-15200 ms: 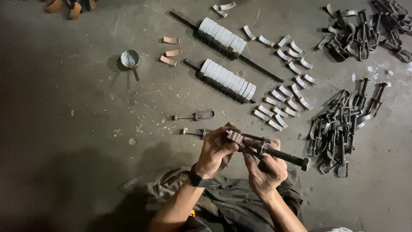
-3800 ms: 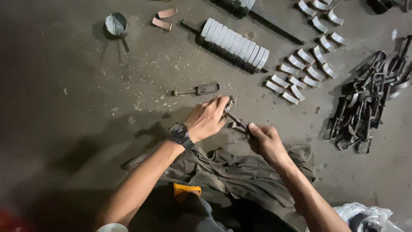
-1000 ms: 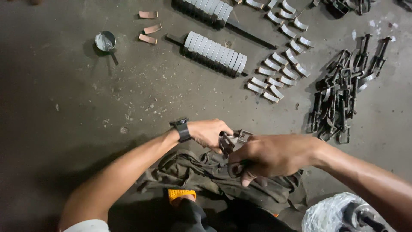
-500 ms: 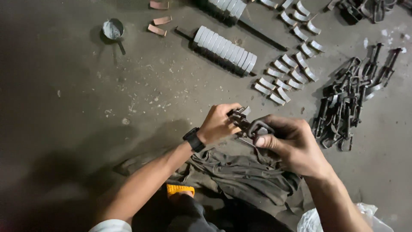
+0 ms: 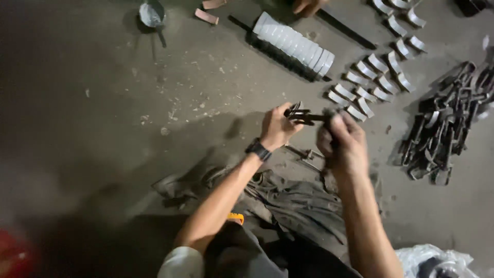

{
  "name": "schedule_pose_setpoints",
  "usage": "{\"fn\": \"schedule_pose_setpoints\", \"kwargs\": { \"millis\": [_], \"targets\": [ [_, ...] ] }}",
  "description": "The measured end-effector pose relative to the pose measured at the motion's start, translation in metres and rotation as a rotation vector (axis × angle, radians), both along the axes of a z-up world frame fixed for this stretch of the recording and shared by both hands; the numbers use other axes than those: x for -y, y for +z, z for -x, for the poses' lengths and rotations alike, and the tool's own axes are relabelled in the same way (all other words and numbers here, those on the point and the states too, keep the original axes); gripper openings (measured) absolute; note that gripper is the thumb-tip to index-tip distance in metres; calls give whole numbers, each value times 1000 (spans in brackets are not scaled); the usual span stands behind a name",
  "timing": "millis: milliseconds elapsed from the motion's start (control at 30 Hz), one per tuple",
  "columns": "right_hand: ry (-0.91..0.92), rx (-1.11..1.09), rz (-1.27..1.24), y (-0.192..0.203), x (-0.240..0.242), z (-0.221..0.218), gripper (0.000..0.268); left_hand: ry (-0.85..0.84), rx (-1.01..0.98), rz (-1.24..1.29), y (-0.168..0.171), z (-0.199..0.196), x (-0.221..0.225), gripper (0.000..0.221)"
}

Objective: Assembling small metal linkages and mechanical components on a workshop floor.

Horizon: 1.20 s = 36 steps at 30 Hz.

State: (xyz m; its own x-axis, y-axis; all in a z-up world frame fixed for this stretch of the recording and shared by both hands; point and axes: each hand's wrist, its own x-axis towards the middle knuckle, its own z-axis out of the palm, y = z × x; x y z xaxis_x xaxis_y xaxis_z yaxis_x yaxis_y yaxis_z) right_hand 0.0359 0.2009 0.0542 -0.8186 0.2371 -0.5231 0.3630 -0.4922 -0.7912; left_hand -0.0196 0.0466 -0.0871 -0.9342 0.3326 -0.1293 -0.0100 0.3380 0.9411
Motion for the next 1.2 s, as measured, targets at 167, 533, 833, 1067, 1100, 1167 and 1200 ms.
{"fn": "schedule_pose_setpoints", "kwargs": {
  "millis": [167,533,833,1067,1100,1167,1200],
  "targets": [
    [446,38,-136,29,-76,-36,41,-244,-128,87,106,19,48,65],
    [489,-302,-1078,38,-7,-25,46,-390,-334,347,176,28,67,67],
    [470,-69,-575,-55,7,-42,19,14,-793,317,147,2,94,65],
    [401,20,344,-65,23,-44,36,3,658,-851,69,-46,65,30],
    [453,31,314,-67,22,-48,39,-14,740,-956,80,-44,56,36],
    [484,7,283,-81,18,-59,41,0,797,-1047,96,-36,49,33],
    [512,-20,254,-88,15,-65,42,10,855,-1134,105,-32,46,31]
  ]
}}
